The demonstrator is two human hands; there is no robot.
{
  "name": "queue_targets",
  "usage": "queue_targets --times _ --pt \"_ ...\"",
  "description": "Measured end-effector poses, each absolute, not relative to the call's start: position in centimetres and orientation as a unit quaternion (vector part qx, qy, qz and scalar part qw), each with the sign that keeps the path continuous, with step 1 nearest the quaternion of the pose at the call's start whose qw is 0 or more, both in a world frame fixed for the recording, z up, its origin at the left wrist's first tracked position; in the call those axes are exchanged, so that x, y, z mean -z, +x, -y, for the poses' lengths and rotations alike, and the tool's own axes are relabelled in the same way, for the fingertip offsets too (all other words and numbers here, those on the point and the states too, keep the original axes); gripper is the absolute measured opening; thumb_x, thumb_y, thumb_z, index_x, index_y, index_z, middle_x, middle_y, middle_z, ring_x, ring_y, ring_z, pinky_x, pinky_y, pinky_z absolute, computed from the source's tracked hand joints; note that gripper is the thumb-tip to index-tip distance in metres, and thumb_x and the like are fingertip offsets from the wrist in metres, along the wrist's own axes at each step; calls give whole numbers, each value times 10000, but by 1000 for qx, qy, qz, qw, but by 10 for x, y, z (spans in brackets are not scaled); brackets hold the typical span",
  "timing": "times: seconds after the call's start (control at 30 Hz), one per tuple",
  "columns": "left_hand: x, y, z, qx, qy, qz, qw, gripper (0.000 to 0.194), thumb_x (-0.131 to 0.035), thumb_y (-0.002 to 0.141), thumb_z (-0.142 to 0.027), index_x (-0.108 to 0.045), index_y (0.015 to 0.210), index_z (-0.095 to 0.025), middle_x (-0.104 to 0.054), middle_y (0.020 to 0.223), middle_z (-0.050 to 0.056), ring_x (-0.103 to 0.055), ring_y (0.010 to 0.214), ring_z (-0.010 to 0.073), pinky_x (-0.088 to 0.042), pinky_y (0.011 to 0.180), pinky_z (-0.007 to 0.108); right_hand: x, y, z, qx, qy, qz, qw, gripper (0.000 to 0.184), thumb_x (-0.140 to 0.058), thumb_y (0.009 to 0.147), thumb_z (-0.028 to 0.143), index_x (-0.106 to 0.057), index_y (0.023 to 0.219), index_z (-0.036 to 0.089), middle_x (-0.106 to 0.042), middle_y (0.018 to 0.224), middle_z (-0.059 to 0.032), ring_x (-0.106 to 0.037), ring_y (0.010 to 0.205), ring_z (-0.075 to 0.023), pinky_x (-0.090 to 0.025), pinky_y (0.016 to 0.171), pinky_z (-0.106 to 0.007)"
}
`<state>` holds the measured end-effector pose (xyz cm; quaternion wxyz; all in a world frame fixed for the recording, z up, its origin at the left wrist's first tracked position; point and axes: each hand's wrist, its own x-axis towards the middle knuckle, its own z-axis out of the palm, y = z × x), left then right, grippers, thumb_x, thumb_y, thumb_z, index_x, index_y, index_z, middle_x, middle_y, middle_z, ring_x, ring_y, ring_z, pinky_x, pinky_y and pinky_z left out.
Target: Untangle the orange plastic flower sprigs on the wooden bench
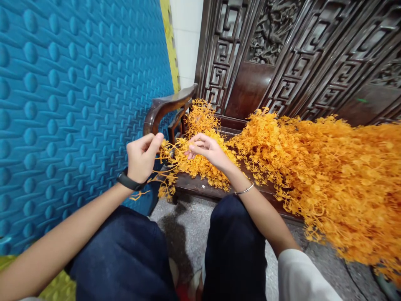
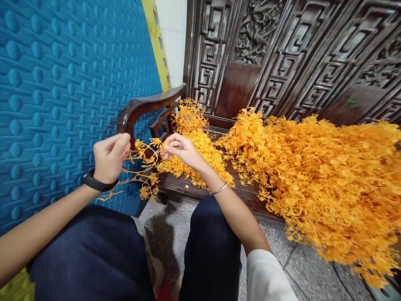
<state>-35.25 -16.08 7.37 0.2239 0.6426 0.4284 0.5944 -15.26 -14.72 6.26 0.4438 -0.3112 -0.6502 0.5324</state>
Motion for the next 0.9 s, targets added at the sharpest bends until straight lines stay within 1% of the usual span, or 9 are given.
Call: queue_targets --times 0.1,0.13,0.2,0.27,0.37,0.43,0.5,0.7,0.9 --pt "-76 -352 164 -589 668 -423 167 237 -603 781 -377 -520 682 -178 -499 607 -33 -457 562 92 -375 569 233 -63 -153 150 -527 -307 666 430 249 -691 725 378 -546 793 187 -647 732 6 -602 642 -96 -480 646 -268" --pt "-76 -351 165 -571 687 -418 164 220 -636 754 -377 -548 774 -176 -561 702 -15 -518 646 110 -415 636 242 -63 -153 152 -520 -307 670 431 244 -703 713 367 -562 782 180 -634 731 11 -592 656 -92 -474 660 -264" --pt "-73 -349 166 -510 736 -399 196 359 -703 690 -388 -571 942 -169 -634 905 35 -586 832 157 -451 773 281 -63 -154 154 -506 -309 677 437 236 -721 695 351 -588 768 171 -613 741 15 -568 687 -88 -461 692 -261" --pt "-69 -347 165 -440 770 -382 259 457 -739 648 -407 -588 1001 -159 -660 979 61 -601 912 190 -451 838 311 -63 -156 156 -498 -311 682 436 229 -721 695 349 -601 766 168 -607 753 12 -550 703 -90 -449 704 -264" --pt "-62 -345 161 -350 781 -386 345 338 -706 682 -441 -654 829 -141 -677 788 35 -604 753 166 -457 724 282 -61 -158 156 -502 -314 679 434 226 -705 708 356 -592 754 166 -602 752 7 -544 703 -95 -444 705 -271" --pt "-59 -343 159 -317 764 -396 398 338 -666 715 -463 -626 662 -132 -610 608 5 -531 571 119 -407 563 243 -58 -157 153 -505 -321 669 441 233 -708 698 354 -573 727 167 -593 728 10 -540 675 -93 -442 682 -269" --pt "-58 -342 157 -313 739 -398 445 372 -652 720 -474 -566 591 -136 -523 508 -26 -433 464 80 -323 465 221 -54 -156 148 -509 -335 654 448 237 -715 678 343 -555 693 169 -576 677 21 -527 623 -89 -436 644 -264" --pt "-61 -332 158 -341 689 -414 487 382 -666 701 -397 -439 509 -157 -379 408 -70 -306 402 42 -223 431 213 -44 -160 139 -493 -414 574 506 137 -648 674 217 -531 618 174 -516 538 48 -460 521 -77 -384 555 -238" --pt "-64 -321 159 -396 620 -438 516 353 -732 598 -378 -470 516 -155 -356 410 -77 -278 410 38 -176 435 219 -43 -178 135 -453 -498 501 544 111 -566 694 151 -508 601 172 -483 540 53 -424 532 -79 -352 560 -234"
